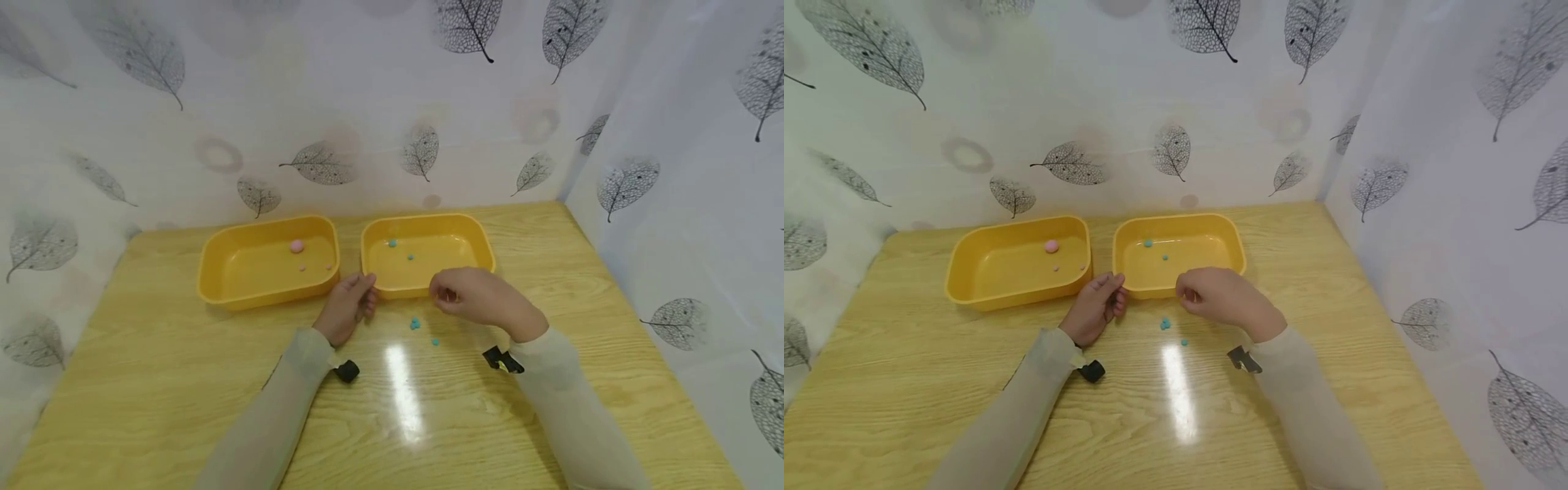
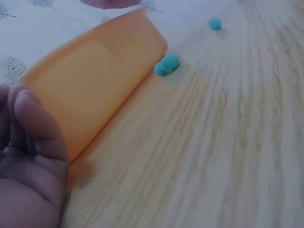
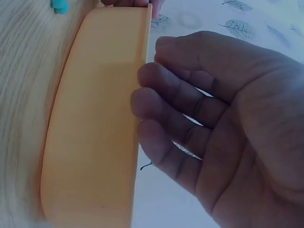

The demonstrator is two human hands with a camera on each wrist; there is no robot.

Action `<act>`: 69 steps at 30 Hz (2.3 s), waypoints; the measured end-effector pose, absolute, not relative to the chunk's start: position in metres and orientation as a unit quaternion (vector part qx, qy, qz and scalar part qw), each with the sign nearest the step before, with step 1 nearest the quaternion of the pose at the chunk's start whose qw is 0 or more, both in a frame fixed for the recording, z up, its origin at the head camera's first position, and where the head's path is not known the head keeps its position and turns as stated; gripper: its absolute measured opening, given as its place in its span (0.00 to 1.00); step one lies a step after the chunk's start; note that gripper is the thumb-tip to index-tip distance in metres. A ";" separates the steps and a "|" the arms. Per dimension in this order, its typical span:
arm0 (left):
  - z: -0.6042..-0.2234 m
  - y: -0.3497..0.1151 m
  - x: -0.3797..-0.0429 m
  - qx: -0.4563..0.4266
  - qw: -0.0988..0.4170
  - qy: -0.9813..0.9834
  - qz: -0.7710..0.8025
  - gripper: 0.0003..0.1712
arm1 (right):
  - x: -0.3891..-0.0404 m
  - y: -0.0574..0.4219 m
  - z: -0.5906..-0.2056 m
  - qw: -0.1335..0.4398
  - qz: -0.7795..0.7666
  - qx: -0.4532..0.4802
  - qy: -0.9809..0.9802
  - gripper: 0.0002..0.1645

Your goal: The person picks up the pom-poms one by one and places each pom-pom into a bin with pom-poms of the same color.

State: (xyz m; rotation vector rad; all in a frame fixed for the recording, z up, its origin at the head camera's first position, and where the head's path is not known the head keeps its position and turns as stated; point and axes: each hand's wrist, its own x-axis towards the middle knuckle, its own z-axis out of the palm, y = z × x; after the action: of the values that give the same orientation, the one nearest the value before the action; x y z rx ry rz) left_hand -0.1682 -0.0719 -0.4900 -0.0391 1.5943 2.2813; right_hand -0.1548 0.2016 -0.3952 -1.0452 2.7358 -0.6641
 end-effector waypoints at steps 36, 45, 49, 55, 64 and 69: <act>-0.492 -0.072 -0.168 0.011 0.182 0.547 0.817 0.15 | -0.142 0.172 -0.422 0.245 -0.137 -0.333 0.900 0.10; -0.491 -0.075 -0.170 0.017 0.189 0.549 0.814 0.15 | -0.144 0.171 -0.423 0.244 -0.130 -0.328 0.903 0.11; -0.491 -0.075 -0.171 0.016 0.189 0.549 0.814 0.15 | -0.144 0.171 -0.424 0.236 -0.123 -0.330 0.906 0.12; -0.492 -0.075 -0.171 0.011 0.187 0.550 0.814 0.15 | -0.144 0.171 -0.424 0.241 -0.125 -0.322 0.907 0.13; -0.491 -0.074 -0.169 0.006 0.184 0.552 0.813 0.16 | -0.143 0.171 -0.427 0.242 -0.128 -0.313 0.909 0.14; -0.492 -0.074 -0.170 0.006 0.184 0.555 0.811 0.16 | -0.143 0.171 -0.427 0.247 -0.131 -0.307 0.910 0.14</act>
State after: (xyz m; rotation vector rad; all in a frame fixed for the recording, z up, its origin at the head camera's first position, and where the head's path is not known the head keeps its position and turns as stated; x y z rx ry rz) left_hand -0.1698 -0.0742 -0.4916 0.0169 1.5654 2.2879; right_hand -0.1433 0.1713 -0.4271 -0.8379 2.4812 -0.3567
